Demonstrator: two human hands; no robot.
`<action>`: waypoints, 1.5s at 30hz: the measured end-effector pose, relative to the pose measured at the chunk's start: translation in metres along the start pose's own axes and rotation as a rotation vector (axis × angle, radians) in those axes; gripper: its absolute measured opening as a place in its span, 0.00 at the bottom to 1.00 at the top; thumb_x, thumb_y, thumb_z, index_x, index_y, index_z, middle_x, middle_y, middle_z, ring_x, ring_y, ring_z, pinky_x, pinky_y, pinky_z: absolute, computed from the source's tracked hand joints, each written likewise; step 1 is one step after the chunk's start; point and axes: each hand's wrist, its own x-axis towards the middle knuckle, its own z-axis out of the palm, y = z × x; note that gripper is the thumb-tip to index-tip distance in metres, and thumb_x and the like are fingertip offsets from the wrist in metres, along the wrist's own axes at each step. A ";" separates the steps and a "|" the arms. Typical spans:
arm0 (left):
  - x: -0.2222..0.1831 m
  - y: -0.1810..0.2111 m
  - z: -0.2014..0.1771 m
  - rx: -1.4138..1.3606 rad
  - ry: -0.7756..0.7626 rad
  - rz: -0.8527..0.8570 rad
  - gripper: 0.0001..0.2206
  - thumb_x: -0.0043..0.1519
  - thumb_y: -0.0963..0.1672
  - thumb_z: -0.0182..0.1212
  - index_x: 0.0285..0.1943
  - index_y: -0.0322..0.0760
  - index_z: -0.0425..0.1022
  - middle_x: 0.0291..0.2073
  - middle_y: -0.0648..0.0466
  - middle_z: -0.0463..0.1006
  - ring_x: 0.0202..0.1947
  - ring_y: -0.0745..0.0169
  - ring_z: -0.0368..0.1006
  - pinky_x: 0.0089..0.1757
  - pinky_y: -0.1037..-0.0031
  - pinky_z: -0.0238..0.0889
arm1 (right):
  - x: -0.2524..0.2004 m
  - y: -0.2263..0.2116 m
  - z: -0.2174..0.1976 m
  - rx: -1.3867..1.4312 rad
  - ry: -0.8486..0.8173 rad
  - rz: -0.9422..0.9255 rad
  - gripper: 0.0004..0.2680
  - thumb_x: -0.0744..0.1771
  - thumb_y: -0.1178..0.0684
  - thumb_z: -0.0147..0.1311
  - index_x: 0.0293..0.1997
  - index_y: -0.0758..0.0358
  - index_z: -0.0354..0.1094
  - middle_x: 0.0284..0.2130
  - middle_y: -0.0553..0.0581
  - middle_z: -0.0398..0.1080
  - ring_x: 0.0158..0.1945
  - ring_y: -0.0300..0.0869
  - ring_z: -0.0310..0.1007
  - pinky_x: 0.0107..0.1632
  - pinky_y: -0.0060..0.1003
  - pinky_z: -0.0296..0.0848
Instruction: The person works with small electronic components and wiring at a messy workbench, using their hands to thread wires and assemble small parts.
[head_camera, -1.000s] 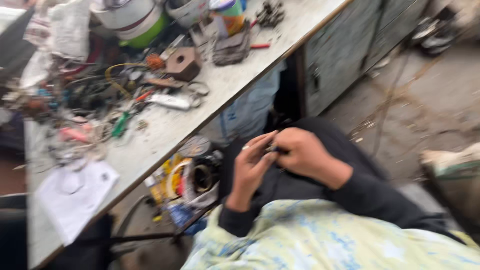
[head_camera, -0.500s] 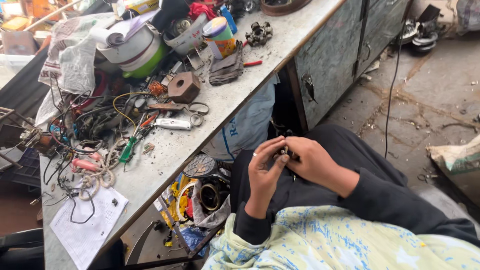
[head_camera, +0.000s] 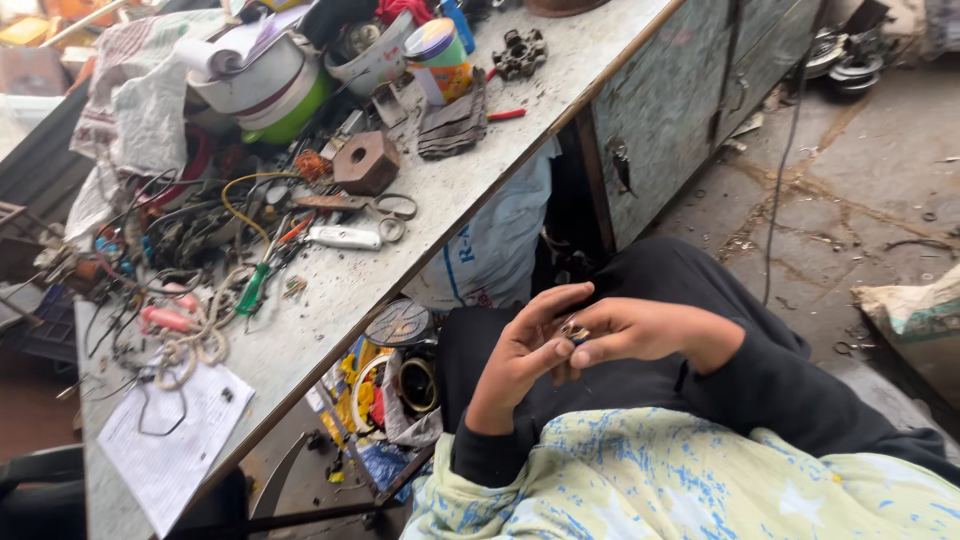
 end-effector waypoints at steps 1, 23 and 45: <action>-0.001 0.003 0.000 -0.037 0.011 -0.072 0.22 0.68 0.46 0.63 0.70 0.34 0.72 0.68 0.43 0.70 0.53 0.55 0.70 0.51 0.69 0.66 | 0.001 0.001 0.003 -0.019 0.029 0.009 0.13 0.70 0.47 0.56 0.51 0.69 0.72 0.42 0.55 0.79 0.46 0.38 0.78 0.51 0.34 0.77; 0.004 -0.022 0.006 -0.058 0.253 0.101 0.21 0.74 0.49 0.52 0.68 0.27 0.70 0.66 0.41 0.72 0.63 0.57 0.71 0.61 0.71 0.66 | 0.013 -0.015 0.021 -0.934 0.617 -0.014 0.15 0.65 0.40 0.64 0.32 0.65 0.72 0.25 0.60 0.71 0.29 0.51 0.73 0.33 0.45 0.70; -0.018 -0.016 -0.008 0.500 0.577 0.175 0.18 0.59 0.36 0.69 0.59 0.29 0.76 0.53 0.53 0.74 0.51 0.69 0.73 0.49 0.79 0.69 | 0.042 0.002 0.028 -1.075 0.671 -0.164 0.09 0.60 0.50 0.63 0.38 0.59 0.73 0.29 0.55 0.74 0.36 0.52 0.76 0.38 0.47 0.73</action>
